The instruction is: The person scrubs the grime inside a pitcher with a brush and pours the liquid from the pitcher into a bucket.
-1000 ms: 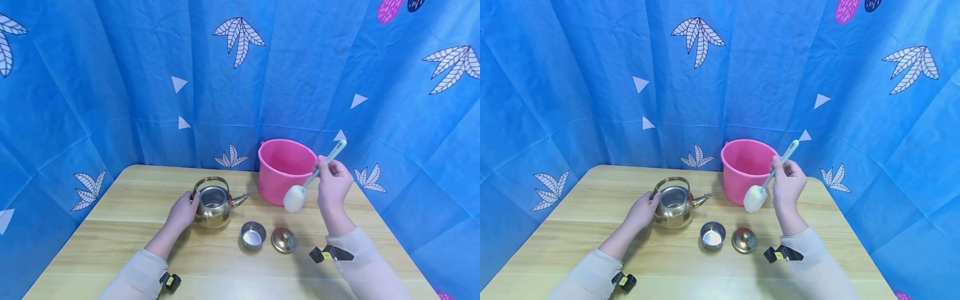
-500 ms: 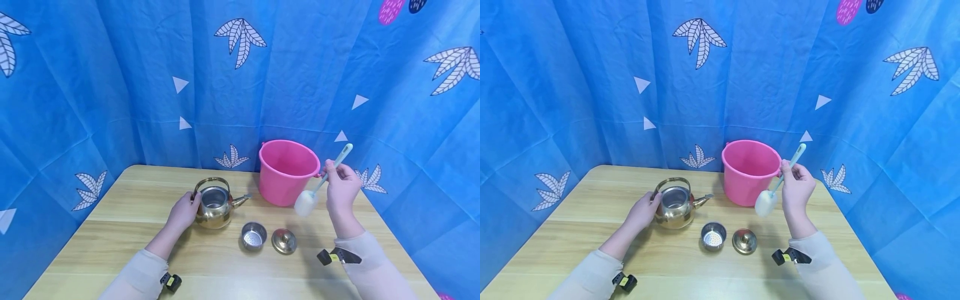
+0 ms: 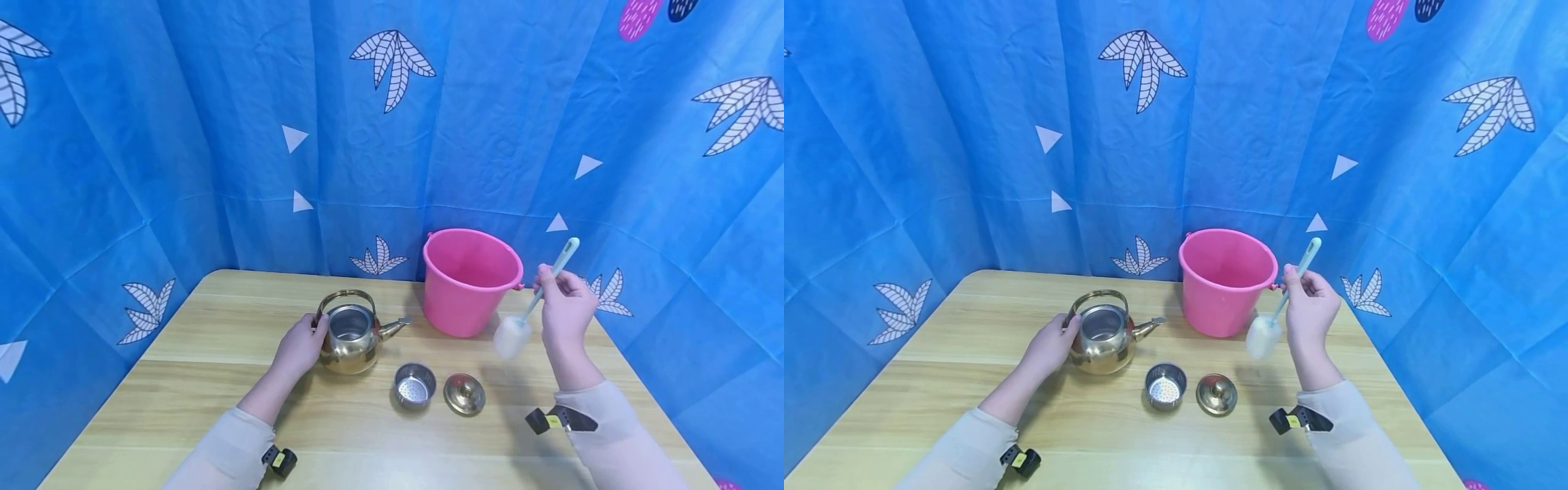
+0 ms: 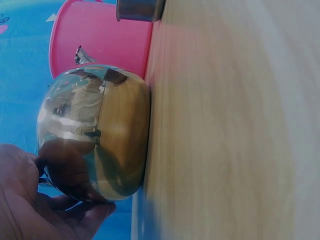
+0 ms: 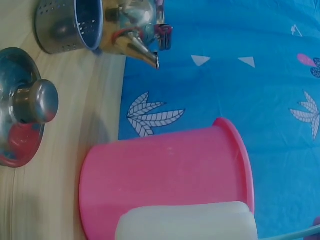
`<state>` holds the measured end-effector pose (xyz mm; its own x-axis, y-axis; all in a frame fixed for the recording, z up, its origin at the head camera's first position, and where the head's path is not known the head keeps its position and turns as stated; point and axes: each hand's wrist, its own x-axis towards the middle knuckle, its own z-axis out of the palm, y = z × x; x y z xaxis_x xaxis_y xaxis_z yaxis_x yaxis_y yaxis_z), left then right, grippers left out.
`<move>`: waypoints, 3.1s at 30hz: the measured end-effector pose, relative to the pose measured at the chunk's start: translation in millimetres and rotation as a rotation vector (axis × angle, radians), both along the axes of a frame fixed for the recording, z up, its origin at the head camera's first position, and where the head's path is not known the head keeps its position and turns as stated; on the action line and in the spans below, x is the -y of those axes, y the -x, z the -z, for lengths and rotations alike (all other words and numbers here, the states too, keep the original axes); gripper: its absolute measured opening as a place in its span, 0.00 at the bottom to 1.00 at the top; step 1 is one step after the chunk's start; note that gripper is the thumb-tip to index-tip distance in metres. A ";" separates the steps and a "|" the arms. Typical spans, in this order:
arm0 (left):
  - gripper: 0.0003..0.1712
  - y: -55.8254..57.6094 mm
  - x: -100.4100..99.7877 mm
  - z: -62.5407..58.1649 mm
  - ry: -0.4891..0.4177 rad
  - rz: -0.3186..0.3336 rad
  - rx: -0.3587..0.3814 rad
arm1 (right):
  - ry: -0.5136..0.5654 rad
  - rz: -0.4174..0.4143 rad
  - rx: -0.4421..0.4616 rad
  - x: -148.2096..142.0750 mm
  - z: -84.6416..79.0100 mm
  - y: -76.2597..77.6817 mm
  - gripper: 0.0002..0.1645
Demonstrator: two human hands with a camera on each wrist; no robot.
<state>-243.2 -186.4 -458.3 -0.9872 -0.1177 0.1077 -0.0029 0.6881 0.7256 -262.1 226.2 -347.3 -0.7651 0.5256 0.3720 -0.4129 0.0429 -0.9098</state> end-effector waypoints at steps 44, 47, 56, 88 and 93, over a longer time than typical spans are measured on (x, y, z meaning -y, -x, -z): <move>0.30 0.0 0.7 -1.4 0.001 0.008 0.005 | -0.333 0.101 0.384 -46.4 17.5 30.3 0.32; 0.31 0.0 1.1 -0.9 -0.002 0.007 0.012 | -0.364 0.094 0.418 -50.0 18.4 33.9 0.33; 0.31 0.5 1.9 -0.3 0.005 0.005 0.006 | -0.452 0.084 0.449 -58.2 21.4 42.5 0.34; 0.31 -2.6 0.6 -2.5 0.001 0.010 0.011 | -0.820 0.052 0.576 -81.3 44.9 70.1 0.27; 0.30 -2.5 0.0 -3.3 0.002 0.007 0.009 | -0.859 0.027 0.624 -84.4 49.9 74.6 0.26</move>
<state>-240.7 -186.4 -454.9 -0.9890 -0.1102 0.0986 -0.0046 0.6894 0.7244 -336.7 310.6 -397.1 -0.9405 0.2930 0.1723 0.1275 0.7740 -0.6203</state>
